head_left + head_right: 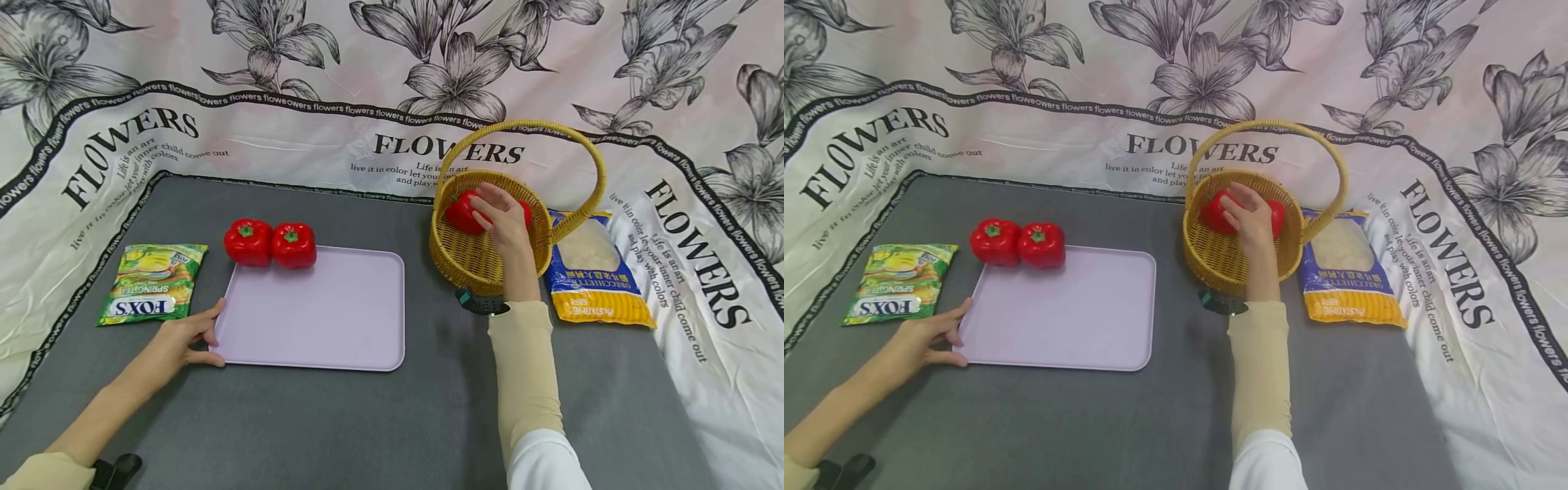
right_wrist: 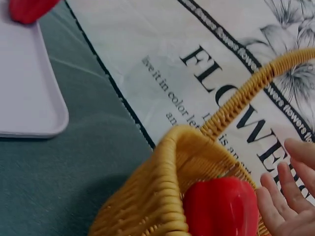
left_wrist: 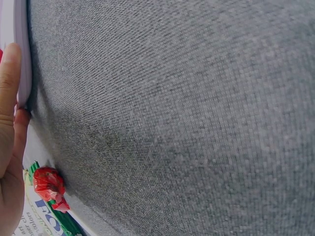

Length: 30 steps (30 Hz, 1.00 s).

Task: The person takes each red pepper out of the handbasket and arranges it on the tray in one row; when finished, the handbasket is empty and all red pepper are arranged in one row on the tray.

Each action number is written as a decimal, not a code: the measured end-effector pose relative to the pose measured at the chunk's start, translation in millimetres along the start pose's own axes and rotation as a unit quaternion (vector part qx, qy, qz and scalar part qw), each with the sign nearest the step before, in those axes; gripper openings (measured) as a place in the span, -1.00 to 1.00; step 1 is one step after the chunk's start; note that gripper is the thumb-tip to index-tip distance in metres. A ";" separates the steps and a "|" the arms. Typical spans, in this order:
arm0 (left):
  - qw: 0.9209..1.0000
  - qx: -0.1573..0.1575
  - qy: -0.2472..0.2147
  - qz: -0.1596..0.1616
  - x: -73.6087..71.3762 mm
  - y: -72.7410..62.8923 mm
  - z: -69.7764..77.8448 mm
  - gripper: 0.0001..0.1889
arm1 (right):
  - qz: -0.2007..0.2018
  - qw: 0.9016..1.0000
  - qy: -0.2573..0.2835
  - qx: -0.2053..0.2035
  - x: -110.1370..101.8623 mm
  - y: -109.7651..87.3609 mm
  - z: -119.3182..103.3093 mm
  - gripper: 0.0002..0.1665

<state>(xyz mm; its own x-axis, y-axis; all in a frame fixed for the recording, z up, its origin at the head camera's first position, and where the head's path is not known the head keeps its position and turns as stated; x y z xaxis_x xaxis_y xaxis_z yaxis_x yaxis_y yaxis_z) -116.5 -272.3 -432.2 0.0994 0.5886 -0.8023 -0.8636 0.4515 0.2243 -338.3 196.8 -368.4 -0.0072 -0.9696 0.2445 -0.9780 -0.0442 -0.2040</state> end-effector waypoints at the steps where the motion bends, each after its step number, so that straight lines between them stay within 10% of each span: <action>1: 1.000 0.001 -0.001 0.000 0.4 -0.4 -0.4 -0.02 | 0.013 1.000 -0.004 -0.002 -3.0 2.6 -0.8 -0.47; 12: 1.000 0.006 0.002 0.001 0.7 0.2 -2.1 -0.02 | 0.090 0.991 -0.101 0.022 -26.6 25.8 -3.9 -0.57; 24: 1.000 -0.010 0.006 -0.003 1.8 0.0 -3.8 -0.04 | 0.062 0.960 -0.272 0.019 -28.5 40.4 -6.3 -0.36; 30: 1.000 -0.008 -0.002 -0.001 -0.3 0.2 -2.5 -0.06 | 0.010 0.953 -0.291 0.079 -27.1 37.6 0.3 -0.29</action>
<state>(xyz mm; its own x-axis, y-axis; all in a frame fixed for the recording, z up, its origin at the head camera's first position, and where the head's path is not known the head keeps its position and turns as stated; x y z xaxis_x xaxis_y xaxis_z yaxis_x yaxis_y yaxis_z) -118.0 -274.0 -433.3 0.1034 0.5904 -0.8004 -0.8711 0.4422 0.2137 -374.8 221.4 -383.0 0.1361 -0.9379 -0.3191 -0.9346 -0.0147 -0.3555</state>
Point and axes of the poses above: each hand's wrist, its own y-axis towards the middle knuckle, its own x-axis out of the palm, z = x × y, the point moved 7 cm from there along y, towards the middle knuckle, and after that the axes turned 5 degrees about -z, right-handed, at the moved point
